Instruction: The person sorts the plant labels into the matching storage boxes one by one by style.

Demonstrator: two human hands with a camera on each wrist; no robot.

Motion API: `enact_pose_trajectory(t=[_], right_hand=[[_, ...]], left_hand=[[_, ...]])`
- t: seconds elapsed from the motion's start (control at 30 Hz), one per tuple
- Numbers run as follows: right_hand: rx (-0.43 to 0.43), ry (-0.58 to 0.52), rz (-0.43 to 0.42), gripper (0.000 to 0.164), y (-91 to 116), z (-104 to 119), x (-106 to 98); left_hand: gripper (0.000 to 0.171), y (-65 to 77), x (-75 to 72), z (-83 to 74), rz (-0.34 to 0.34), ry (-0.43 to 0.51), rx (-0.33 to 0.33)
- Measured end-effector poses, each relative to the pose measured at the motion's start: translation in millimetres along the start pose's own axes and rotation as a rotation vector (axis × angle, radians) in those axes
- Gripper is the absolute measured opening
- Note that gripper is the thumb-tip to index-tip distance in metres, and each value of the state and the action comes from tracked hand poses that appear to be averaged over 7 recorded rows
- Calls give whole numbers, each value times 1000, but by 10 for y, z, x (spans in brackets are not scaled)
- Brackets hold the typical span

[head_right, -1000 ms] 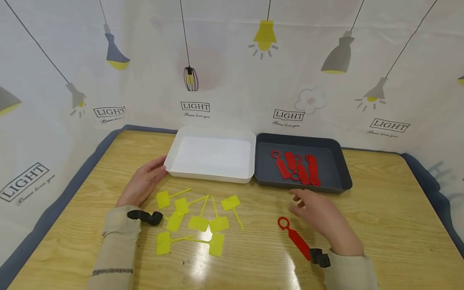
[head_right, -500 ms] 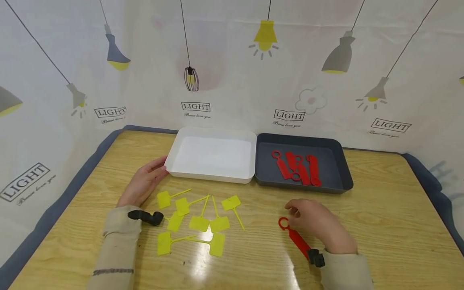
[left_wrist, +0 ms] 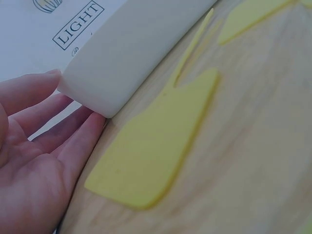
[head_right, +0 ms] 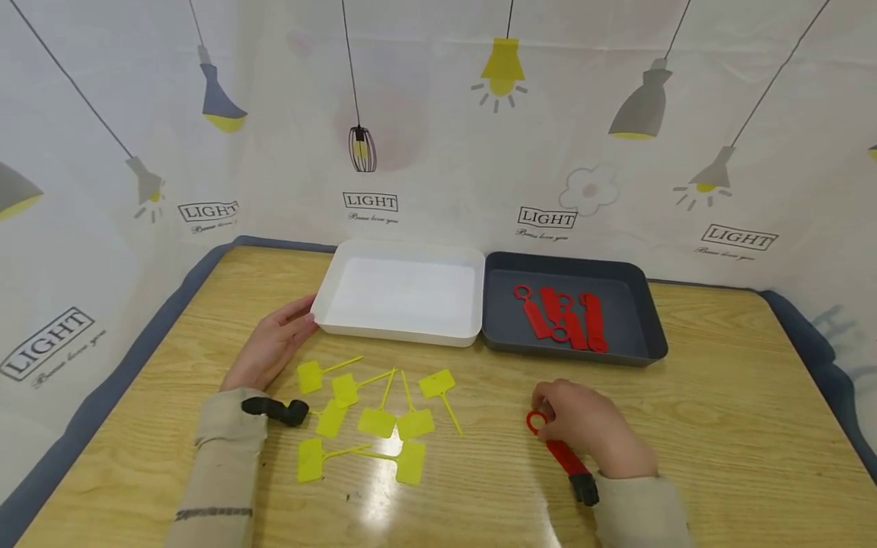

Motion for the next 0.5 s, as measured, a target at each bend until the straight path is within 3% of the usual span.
enact_pose_trajectory(t=[0.5], right_hand=[[-48, 67, -76, 26, -17, 50, -16]], left_hand=[[49, -1, -2, -6, 5, 26, 6]])
Point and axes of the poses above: each hand's wrist, its own y-axis away from the middle knuckle, its own x-axis out of the palm, z = x × y, the point moved 9 cm from there along -y, towards the middle knuckle, and after that the axes turned 8 degrees about -y, right-handed, at the moved point
